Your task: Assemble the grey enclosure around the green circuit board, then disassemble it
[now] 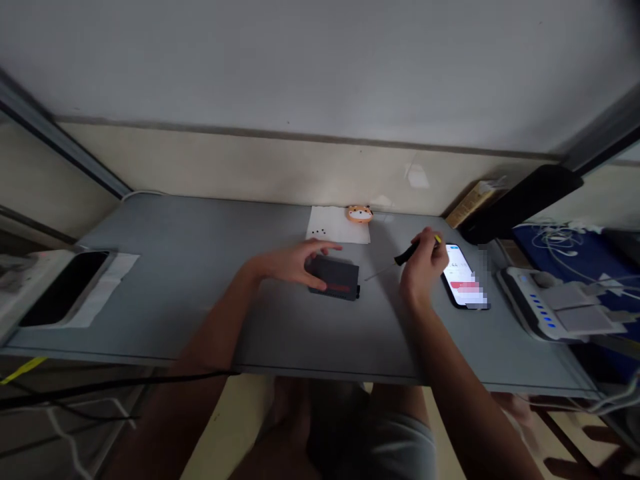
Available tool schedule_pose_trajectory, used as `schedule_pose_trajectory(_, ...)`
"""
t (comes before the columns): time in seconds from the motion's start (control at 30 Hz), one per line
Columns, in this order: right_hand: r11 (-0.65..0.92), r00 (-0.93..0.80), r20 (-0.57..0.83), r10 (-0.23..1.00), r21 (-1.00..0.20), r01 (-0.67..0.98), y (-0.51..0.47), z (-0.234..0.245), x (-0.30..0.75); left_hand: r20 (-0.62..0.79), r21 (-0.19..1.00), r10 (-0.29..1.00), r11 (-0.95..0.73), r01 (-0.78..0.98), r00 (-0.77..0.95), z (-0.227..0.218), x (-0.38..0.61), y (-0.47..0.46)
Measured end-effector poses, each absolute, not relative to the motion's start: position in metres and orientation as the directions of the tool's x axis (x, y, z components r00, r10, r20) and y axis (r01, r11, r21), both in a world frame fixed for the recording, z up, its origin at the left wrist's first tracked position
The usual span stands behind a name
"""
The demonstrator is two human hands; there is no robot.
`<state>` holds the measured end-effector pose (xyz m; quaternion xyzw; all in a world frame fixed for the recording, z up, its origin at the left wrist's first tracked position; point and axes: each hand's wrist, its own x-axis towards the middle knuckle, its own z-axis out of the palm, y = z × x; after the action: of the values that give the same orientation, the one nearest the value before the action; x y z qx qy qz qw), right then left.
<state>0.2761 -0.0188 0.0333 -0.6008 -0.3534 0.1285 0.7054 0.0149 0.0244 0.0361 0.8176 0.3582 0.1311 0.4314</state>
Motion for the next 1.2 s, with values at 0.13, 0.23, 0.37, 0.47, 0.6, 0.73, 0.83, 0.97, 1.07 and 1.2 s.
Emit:
schedule_pose_trajectory(0.13,0.264,0.591,0.525,0.612,-0.84,0.473,-0.031,0.038,0.272,-0.049,0.756,0.746,-0.407,0.513,0.664,0.027,0.037,0.014)
schedule_pose_trajectory(0.23,0.288,0.482,0.583,0.654,-0.781,0.555,-0.04,0.034,0.265,0.002,0.739,0.789,-0.414,0.531,0.614,0.02,0.046,0.012)
schedule_pose_trajectory(0.37,0.405,0.352,0.686,0.637,-0.687,0.604,-0.045,0.025,0.262,0.016,0.734,0.798,-0.419,0.535,0.603,0.019,0.05,0.012)
schedule_pose_trajectory(0.47,0.483,0.365,0.764,0.532,-0.628,0.609,-0.044,0.024,0.263,0.018,0.745,0.798,-0.412,0.524,0.603,0.019,0.047,0.014)
schedule_pose_trajectory(0.6,0.575,0.438,0.796,0.418,-0.605,0.551,-0.046,0.024,0.252,0.023,0.799,0.786,-0.386,0.462,0.618,0.02,0.038,0.02)
schedule_pose_trajectory(0.73,0.68,0.143,0.777,0.613,-0.612,0.405,-0.051,0.017,0.232,0.001,0.858,0.781,-0.321,0.4,0.624,0.02,0.033,0.026)
schedule_pose_trajectory(0.83,0.661,-0.007,0.721,0.693,-0.632,0.405,-0.053,0.013,0.228,-0.019,0.878,0.805,-0.27,0.395,0.593,0.022,0.036,0.026)
schedule_pose_trajectory(0.97,0.63,0.063,0.743,0.666,-0.606,0.486,-0.049,0.017,0.236,0.003,0.835,0.843,-0.298,0.463,0.537,0.023,0.044,0.02)
schedule_pose_trajectory(1.07,0.546,0.212,0.723,0.657,-0.651,0.526,-0.045,0.021,0.244,0.035,0.789,0.863,-0.333,0.516,0.504,0.021,0.045,0.019)
schedule_pose_trajectory(1.2,0.489,0.33,0.685,0.65,-0.709,0.509,-0.039,0.024,0.25,0.082,0.741,0.866,-0.384,0.55,0.494,0.02,0.04,0.022)
